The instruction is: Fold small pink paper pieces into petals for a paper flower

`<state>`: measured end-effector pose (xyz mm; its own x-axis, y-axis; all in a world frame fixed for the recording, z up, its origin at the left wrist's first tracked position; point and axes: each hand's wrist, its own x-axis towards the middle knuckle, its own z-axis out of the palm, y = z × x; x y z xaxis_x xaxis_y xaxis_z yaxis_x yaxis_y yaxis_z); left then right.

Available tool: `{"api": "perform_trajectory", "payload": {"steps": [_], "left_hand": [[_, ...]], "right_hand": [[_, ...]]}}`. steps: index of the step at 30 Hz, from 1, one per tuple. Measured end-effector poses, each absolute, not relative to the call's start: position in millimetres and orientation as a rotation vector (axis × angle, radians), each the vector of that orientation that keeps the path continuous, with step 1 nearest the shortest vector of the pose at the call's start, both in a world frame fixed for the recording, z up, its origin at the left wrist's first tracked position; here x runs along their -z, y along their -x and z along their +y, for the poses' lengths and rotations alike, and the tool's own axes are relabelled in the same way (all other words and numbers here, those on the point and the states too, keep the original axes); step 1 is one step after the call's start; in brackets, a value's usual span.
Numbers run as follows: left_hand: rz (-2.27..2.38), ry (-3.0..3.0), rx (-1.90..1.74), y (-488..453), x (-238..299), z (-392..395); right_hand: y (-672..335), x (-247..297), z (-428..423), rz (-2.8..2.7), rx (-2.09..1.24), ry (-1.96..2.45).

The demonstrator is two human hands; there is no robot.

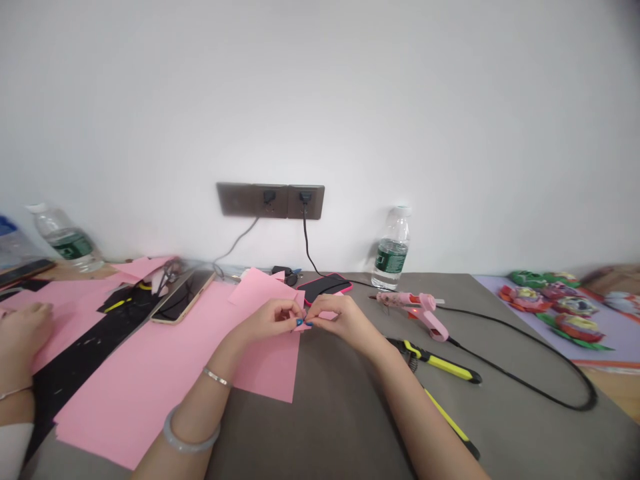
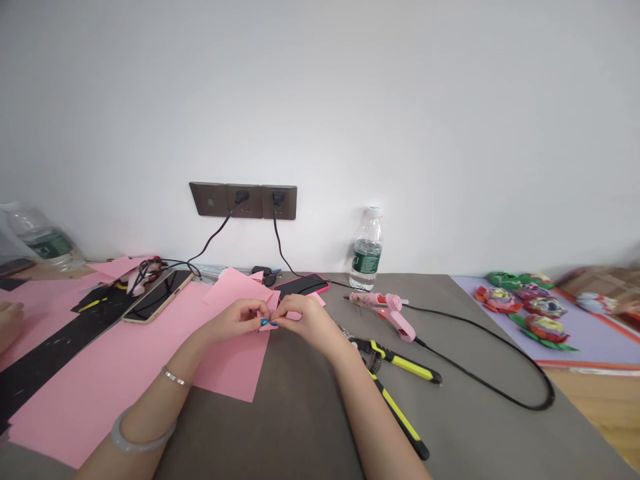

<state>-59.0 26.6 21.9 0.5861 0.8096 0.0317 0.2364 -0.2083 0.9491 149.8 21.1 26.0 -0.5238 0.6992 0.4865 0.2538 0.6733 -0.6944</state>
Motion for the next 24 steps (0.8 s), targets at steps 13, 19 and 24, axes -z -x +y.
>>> {"api": "perform_trajectory", "payload": {"steps": [13, 19, 24], "left_hand": [[0.84, -1.756, -0.613, 58.9, -21.3, 25.9], [0.94, -1.76, -0.647, 60.4, -16.5, 28.8], [0.963, -1.793, -0.658, 59.9, -15.3, 29.1]], "right_hand": [[-148.9, -30.1, 17.2, -2.13, -0.752, 0.734], [-147.5, -34.8, 14.6, -2.221, -0.591, 0.717], [-144.6, -34.4, 14.4, -2.274, -0.5, 0.731]]}}
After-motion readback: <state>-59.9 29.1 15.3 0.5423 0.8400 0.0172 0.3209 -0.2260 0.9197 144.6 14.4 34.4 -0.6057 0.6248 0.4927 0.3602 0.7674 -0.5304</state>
